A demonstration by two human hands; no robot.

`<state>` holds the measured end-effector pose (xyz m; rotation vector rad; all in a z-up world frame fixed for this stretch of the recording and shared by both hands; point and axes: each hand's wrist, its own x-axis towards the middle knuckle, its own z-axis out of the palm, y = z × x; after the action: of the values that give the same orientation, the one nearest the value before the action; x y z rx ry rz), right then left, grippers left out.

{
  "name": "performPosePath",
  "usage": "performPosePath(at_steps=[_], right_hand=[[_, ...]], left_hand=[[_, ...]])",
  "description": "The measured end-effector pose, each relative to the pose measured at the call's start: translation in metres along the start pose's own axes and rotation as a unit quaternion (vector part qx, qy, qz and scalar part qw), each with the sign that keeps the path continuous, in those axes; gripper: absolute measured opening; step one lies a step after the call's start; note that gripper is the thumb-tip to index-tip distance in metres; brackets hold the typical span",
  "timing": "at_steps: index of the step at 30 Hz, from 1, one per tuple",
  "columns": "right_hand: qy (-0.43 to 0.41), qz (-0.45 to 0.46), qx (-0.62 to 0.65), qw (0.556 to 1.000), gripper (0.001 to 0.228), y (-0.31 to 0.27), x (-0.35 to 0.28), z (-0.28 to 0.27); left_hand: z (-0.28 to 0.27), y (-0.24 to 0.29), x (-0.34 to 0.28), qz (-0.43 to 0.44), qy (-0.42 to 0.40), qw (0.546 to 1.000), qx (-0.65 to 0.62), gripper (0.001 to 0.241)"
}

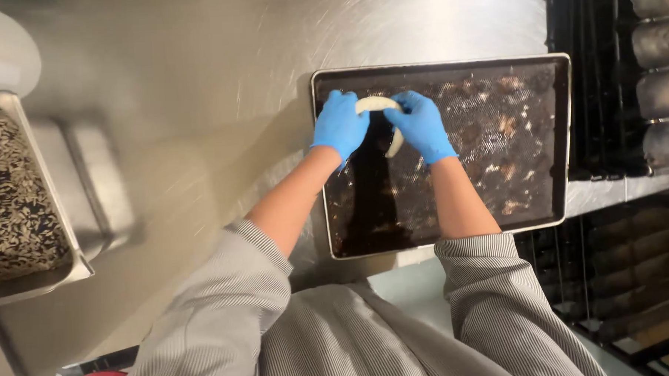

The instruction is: Shaping dough into crescent shapes and placing them onto baking trays in a bakery kitchen.

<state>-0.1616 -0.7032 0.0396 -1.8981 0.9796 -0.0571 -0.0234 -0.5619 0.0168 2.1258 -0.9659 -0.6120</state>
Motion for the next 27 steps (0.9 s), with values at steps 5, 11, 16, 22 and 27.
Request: performPosePath(at_steps=[5, 11, 16, 22, 27], right_hand=[[0.032, -0.101, -0.173, 0.979, 0.045, 0.004, 0.020, -0.009], [0.055, -0.125, -0.177, 0.975, 0.023, 0.021, 0.028, 0.003], [0.055, -0.233, -0.244, 0.940, 0.042, -0.006, 0.020, -0.013], [-0.097, -0.437, -0.440, 0.779, 0.039, -0.027, -0.007, -0.037], [-0.095, -0.453, -0.460, 0.757, 0.027, 0.000, -0.003, -0.034]], left_hand=[[0.028, -0.012, 0.038, 0.028, -0.027, 0.965, 0.259, 0.015], [0.030, -0.024, 0.050, -0.036, -0.035, 0.984, 0.170, 0.022], [-0.009, -0.004, 0.044, -0.037, -0.072, 0.984, 0.160, 0.053], [-0.048, -0.042, 0.022, 0.432, -0.083, 0.811, 0.386, 0.019], [-0.042, -0.043, 0.026, 0.461, -0.213, 0.760, 0.406, 0.009]])
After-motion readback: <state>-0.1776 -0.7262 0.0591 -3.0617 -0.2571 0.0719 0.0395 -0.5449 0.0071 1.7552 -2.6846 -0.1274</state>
